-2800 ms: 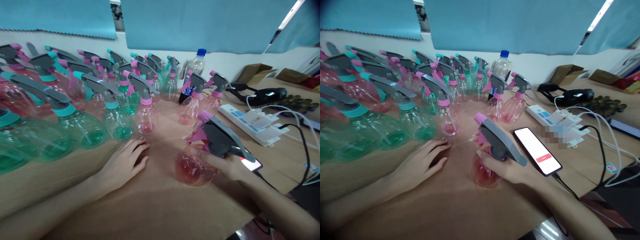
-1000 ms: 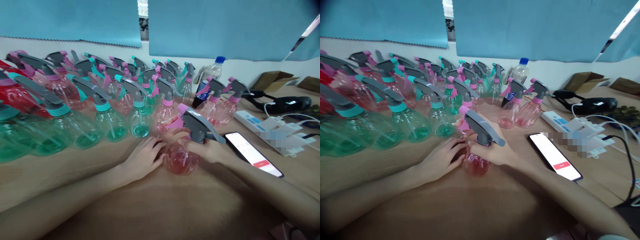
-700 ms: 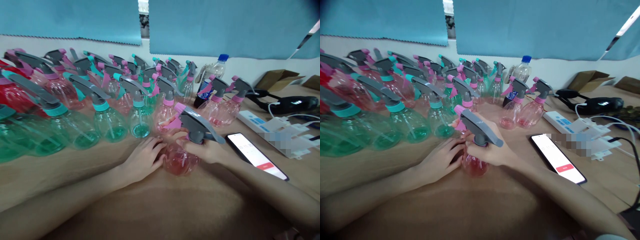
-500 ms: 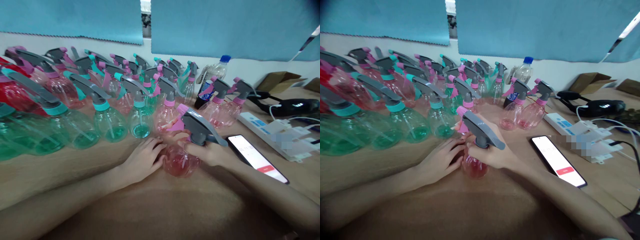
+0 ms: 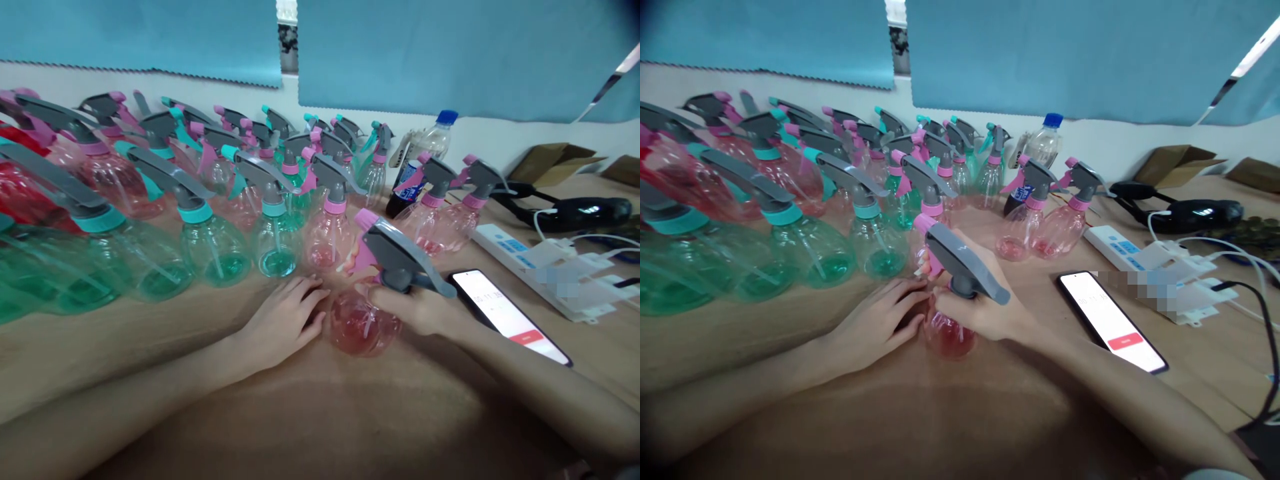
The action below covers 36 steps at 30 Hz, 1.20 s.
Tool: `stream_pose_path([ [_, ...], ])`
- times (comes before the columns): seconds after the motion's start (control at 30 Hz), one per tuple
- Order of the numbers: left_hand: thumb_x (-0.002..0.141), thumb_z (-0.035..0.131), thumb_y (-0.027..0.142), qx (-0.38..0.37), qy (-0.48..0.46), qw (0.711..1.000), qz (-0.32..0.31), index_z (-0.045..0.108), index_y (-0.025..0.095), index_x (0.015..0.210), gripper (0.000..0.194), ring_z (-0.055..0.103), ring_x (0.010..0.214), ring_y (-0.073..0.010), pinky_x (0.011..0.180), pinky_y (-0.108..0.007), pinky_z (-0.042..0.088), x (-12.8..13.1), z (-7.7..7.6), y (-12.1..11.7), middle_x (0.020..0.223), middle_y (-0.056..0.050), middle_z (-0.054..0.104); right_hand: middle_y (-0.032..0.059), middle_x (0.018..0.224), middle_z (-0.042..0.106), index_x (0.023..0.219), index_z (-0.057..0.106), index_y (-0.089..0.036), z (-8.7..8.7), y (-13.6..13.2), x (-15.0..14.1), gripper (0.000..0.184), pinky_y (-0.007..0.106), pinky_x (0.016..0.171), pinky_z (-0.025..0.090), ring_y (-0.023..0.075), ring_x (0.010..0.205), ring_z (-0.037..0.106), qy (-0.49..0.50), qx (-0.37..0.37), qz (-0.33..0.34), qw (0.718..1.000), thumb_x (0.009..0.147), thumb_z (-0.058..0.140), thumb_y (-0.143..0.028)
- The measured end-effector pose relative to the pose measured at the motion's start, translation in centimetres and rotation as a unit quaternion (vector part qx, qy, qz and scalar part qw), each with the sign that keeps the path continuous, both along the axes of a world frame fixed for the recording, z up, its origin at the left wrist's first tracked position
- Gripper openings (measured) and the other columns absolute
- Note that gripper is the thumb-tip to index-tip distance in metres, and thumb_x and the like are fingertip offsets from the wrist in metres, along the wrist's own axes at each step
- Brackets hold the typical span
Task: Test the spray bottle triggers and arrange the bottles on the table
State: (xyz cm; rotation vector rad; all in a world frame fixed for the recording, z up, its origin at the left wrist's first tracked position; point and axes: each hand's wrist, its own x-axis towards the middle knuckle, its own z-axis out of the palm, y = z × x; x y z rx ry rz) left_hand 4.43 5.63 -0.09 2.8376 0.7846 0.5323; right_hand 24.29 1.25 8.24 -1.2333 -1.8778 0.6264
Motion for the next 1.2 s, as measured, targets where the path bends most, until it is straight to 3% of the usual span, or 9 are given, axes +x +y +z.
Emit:
stream_pose_path([
  [0.2,0.093,0.046,0.021,0.000,0.006,1.000,0.006,0.058,0.015,0.116,0.027,0.050,0.116,-0.0267,0.099,-0.046,0.042,-0.1,-0.1,0.0,0.123,-0.012,0.056,-0.0029,0.058,0.053,0.063,0.052,-0.025,0.3,0.1,-0.3,0.014,0.029,0.071,0.054,0.0175,0.074,0.063,0.085,-0.032,0.045,0.995,0.065,0.049,-0.012],
  [0.37,0.093,0.046,0.021,-0.003,0.011,1.000,0.012,0.056,0.013,0.119,0.029,0.048,0.121,-0.0258,0.103,-0.044,0.039,-0.2,-0.4,-0.1,0.127,-0.013,0.055,-0.0020,0.057,0.052,0.060,0.048,-0.025,0.6,0.0,-0.7,0.009,0.032,0.059,0.053,0.0179,0.062,0.059,0.061,-0.016,-0.025,0.998,0.063,0.052,-0.019],
  [0.47,0.093,0.045,0.022,-0.003,0.015,1.000,0.016,0.056,0.014,0.120,0.030,0.046,0.125,-0.0254,0.104,-0.044,0.039,-0.3,-0.5,-0.3,0.131,-0.012,0.054,-0.0005,0.061,0.057,0.067,0.054,-0.024,0.5,0.0,-0.7,0.003,0.033,0.061,0.055,0.0186,0.064,0.061,0.059,-0.027,-0.004,0.998,0.066,0.052,-0.023],
  [0.6,0.094,0.043,0.023,0.000,0.025,0.999,0.024,0.056,0.014,0.123,0.033,0.044,0.128,-0.0253,0.105,-0.044,0.038,-0.8,-0.4,-0.7,0.133,-0.012,0.053,0.0011,0.075,0.066,0.088,0.061,-0.024,0.0,0.1,-0.6,0.023,0.034,0.072,0.056,0.0183,0.075,0.065,0.078,-0.029,0.031,0.996,0.068,0.050,-0.021],
  [0.73,0.096,0.040,0.025,0.018,0.027,0.999,0.038,0.054,0.013,0.126,0.035,0.043,0.129,-0.0247,0.106,-0.044,0.036,-1.8,-0.5,-1.1,0.135,-0.012,0.052,0.0019,0.077,0.067,0.096,0.062,-0.024,-0.2,0.1,-0.5,0.025,0.035,0.070,0.057,0.0194,0.074,0.065,0.081,-0.041,0.018,0.996,0.071,0.055,-0.027],
  [0.93,0.096,0.039,0.026,0.040,0.035,0.998,0.039,0.055,0.013,0.126,0.036,0.044,0.128,-0.0244,0.107,-0.044,0.036,-2.2,-0.5,-1.3,0.134,-0.011,0.053,0.0004,0.070,0.062,0.087,0.063,-0.024,-0.1,-0.1,-0.6,0.017,0.033,0.064,0.056,0.0175,0.065,0.062,0.053,-0.036,-0.015,0.998,0.073,0.057,-0.033],
  [1.1,0.095,0.040,0.025,0.042,0.043,0.997,0.039,0.055,0.014,0.125,0.035,0.044,0.128,-0.0254,0.105,-0.045,0.037,-2.0,-0.2,-1.3,0.135,-0.012,0.052,0.0015,0.069,0.061,0.068,0.060,-0.024,-0.4,0.0,-0.4,0.013,0.033,0.067,0.056,0.0178,0.069,0.061,0.045,-0.038,0.017,0.998,0.076,0.055,-0.032],
  [1.2,0.095,0.041,0.024,0.037,0.038,0.998,0.032,0.056,0.014,0.124,0.034,0.044,0.128,-0.0261,0.105,-0.046,0.038,-2.0,-0.1,-1.3,0.135,-0.012,0.052,0.0009,0.066,0.060,0.070,0.061,-0.024,-0.4,0.0,-0.5,0.011,0.035,0.066,0.056,0.0180,0.067,0.060,0.053,-0.036,0.015,0.998,0.076,0.057,-0.032],
])
